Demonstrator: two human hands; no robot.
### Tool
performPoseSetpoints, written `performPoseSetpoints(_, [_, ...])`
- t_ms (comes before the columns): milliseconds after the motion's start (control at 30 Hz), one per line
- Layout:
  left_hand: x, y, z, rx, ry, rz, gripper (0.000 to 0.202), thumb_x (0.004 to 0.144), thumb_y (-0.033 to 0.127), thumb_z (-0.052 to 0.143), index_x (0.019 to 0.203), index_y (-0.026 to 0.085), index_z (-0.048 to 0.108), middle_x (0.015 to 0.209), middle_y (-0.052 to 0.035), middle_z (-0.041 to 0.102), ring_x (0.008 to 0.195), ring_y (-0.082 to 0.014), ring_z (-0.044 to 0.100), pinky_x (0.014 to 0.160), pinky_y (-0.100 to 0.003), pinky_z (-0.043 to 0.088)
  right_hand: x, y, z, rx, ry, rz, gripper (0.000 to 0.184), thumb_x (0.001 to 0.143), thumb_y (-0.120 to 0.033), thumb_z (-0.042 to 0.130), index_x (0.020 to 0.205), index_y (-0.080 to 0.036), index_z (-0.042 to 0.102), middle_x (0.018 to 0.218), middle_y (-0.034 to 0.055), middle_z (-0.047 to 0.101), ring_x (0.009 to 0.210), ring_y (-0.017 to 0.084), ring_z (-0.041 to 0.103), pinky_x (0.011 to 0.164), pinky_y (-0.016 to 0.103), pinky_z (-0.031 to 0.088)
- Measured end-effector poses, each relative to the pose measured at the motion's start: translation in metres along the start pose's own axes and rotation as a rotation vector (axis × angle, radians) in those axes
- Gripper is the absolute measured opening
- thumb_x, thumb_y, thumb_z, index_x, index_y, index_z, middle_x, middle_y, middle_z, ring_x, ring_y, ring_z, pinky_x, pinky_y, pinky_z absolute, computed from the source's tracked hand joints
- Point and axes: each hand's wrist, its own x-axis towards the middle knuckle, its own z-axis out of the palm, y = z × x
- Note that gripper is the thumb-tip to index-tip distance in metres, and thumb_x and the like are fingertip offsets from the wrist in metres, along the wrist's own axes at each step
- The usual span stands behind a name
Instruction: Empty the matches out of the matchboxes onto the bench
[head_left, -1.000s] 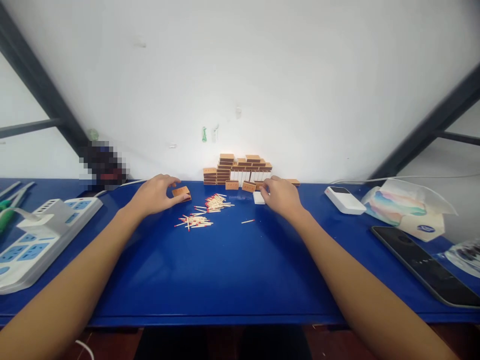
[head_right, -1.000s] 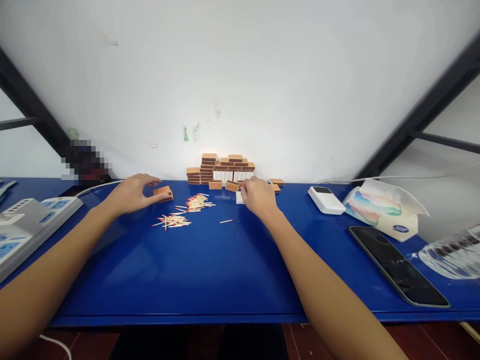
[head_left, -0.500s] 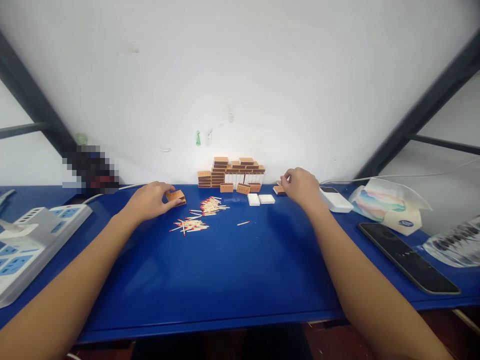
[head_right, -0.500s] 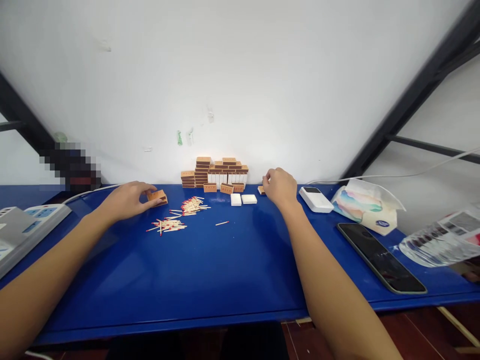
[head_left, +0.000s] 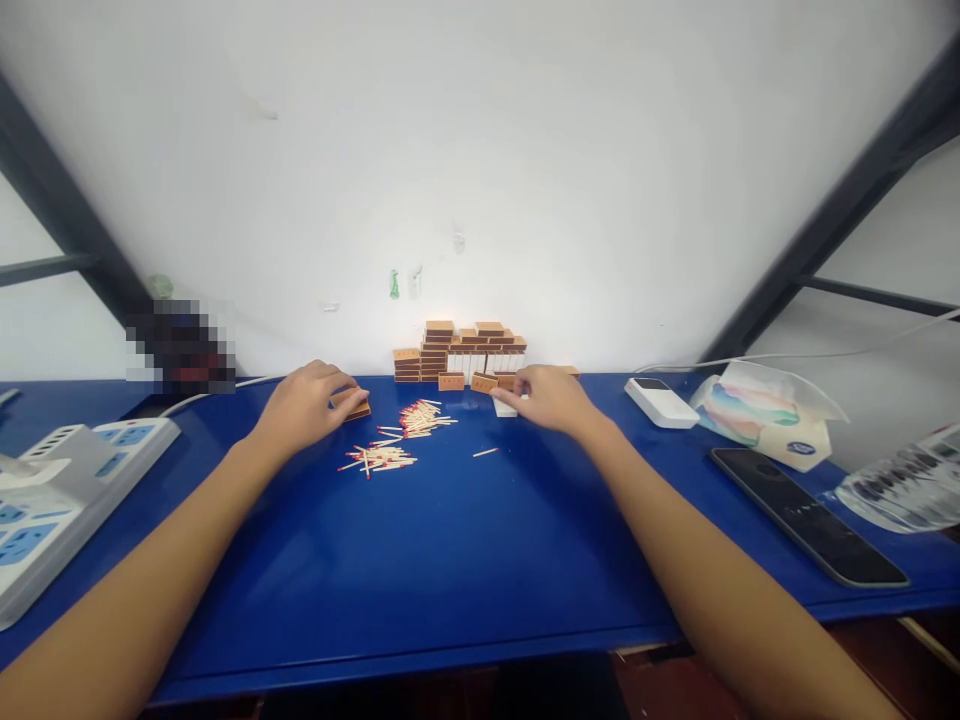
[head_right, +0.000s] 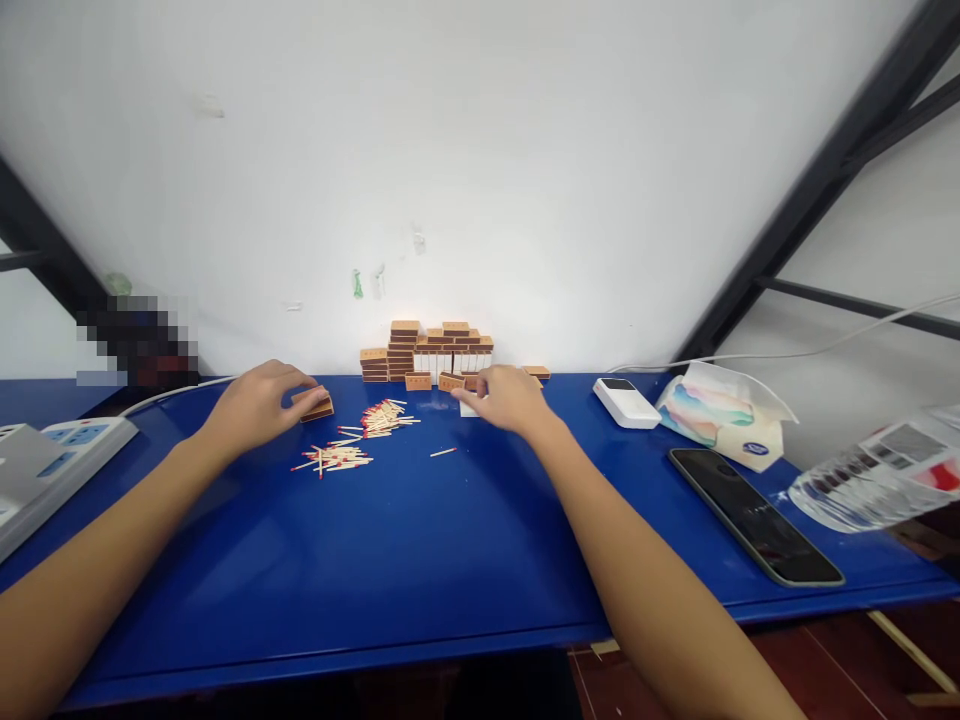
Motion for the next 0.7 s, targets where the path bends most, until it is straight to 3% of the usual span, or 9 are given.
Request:
performPoseSetpoints(133, [-0.001,0.025,0.005,-0.068,0.006,0.126,0.038,0.105,0.049,0.052,0.102,0.021,0.078,0.100,-0.0126,0.079,0.098,-0.0310,0.069,0.091,-0.048,0.055,-0.005,-0.028,0.008,-0.108,-0.106,-0.022,0.027,0.104,-0.043,0.063,0.098,-0.018,0.072,0.109,0.0136,0.080,0.096,0.027,0.073,0.075,0.032,0.043])
performPoseSetpoints(300, [-0.005,0.051,0.014,-0.104,-0.003,0.243,0.033,0.109,0.045,0.053,0.111,0.022,0.077,0.105,-0.0095,0.080,0.099,-0.0265,0.070,0.092,-0.043,0.055,-0.007,-0.028,0.004,-0.120,-0.128,-0.050,0.016,0.104,-0.025,0.060,0.099,-0.017,0.072,0.108,0.0135,0.078,0.093,0.026,0.070,0.073,0.031,0.039])
performPoseSetpoints(433, [-0.009,0.064,0.018,-0.157,0.031,0.249,0.038,0.108,0.051,0.058,0.124,0.021,0.074,0.107,-0.0105,0.078,0.099,-0.0269,0.071,0.089,-0.042,0.055,-0.013,-0.035,-0.009,0.119,-0.064,-0.215,0.015,0.105,-0.026,0.063,0.093,-0.018,0.069,0.093,0.0064,0.072,0.081,0.019,0.060,0.069,0.029,0.034])
performPoseSetpoints(567, [-0.014,0.076,0.019,-0.252,0.009,0.257,0.057,0.101,0.062,0.065,0.140,0.020,0.065,0.118,-0.0127,0.076,0.104,-0.0290,0.070,0.089,-0.044,0.057,-0.025,-0.055,-0.012,0.442,-0.194,-0.468,0.017,0.102,-0.030,0.071,0.089,-0.020,0.069,0.080,-0.0008,0.059,0.074,0.015,0.051,0.069,0.028,0.034])
performPoseSetpoints(633, [-0.016,0.081,0.020,-0.298,-0.023,0.284,0.058,0.100,0.062,0.068,0.140,0.021,0.065,0.121,-0.0127,0.075,0.106,-0.0296,0.069,0.089,-0.044,0.057,-0.031,-0.064,-0.008,0.512,-0.231,-0.507,0.015,0.101,-0.030,0.072,0.089,-0.021,0.069,0.081,-0.0015,0.056,0.073,0.015,0.049,0.069,0.028,0.034])
performPoseSetpoints(700, [-0.016,0.084,0.021,-0.343,-0.058,0.320,0.046,0.100,0.057,0.070,0.130,0.022,0.070,0.117,-0.0107,0.076,0.106,-0.0287,0.068,0.089,-0.044,0.056,-0.035,-0.070,-0.005,0.534,-0.227,-0.513,0.014,0.101,-0.029,0.072,0.090,-0.021,0.069,0.083,-0.0016,0.054,0.073,0.014,0.047,0.068,0.028,0.034])
